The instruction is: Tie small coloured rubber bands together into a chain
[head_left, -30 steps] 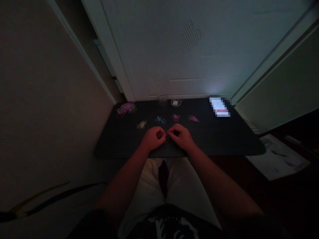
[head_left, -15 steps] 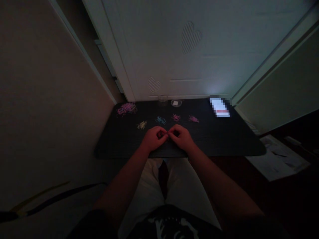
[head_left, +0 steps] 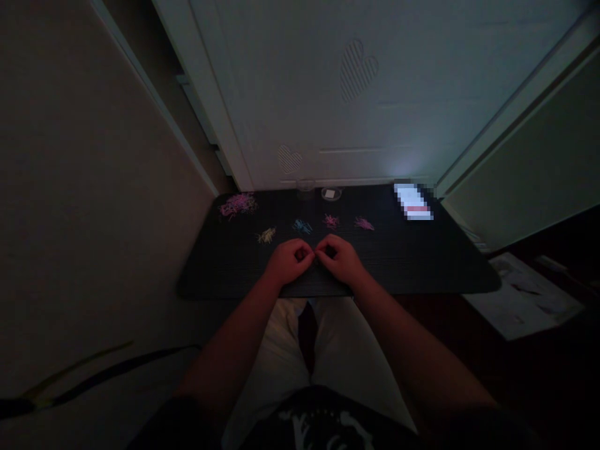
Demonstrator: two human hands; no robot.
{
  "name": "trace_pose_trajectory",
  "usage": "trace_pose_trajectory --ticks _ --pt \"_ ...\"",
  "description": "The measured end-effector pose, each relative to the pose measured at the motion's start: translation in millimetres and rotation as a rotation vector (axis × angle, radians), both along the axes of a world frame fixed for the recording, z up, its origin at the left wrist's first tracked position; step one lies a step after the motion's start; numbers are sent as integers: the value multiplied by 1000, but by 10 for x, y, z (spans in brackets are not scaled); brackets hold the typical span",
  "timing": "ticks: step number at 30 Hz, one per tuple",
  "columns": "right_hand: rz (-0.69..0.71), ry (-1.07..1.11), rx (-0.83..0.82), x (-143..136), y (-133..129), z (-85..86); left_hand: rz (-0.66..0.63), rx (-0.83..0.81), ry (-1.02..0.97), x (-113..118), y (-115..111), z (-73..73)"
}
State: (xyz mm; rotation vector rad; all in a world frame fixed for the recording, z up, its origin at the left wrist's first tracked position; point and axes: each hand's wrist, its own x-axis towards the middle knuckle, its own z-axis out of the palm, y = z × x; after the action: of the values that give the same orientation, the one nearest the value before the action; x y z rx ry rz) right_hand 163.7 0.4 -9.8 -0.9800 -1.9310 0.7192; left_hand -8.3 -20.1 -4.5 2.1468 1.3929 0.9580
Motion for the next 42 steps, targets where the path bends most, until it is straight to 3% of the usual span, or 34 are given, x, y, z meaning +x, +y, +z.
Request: trace_pose_trajectory --ticks 42 --pt "26 -78 7 -9 -10 -19 39 13 -31 -4 -17 21"
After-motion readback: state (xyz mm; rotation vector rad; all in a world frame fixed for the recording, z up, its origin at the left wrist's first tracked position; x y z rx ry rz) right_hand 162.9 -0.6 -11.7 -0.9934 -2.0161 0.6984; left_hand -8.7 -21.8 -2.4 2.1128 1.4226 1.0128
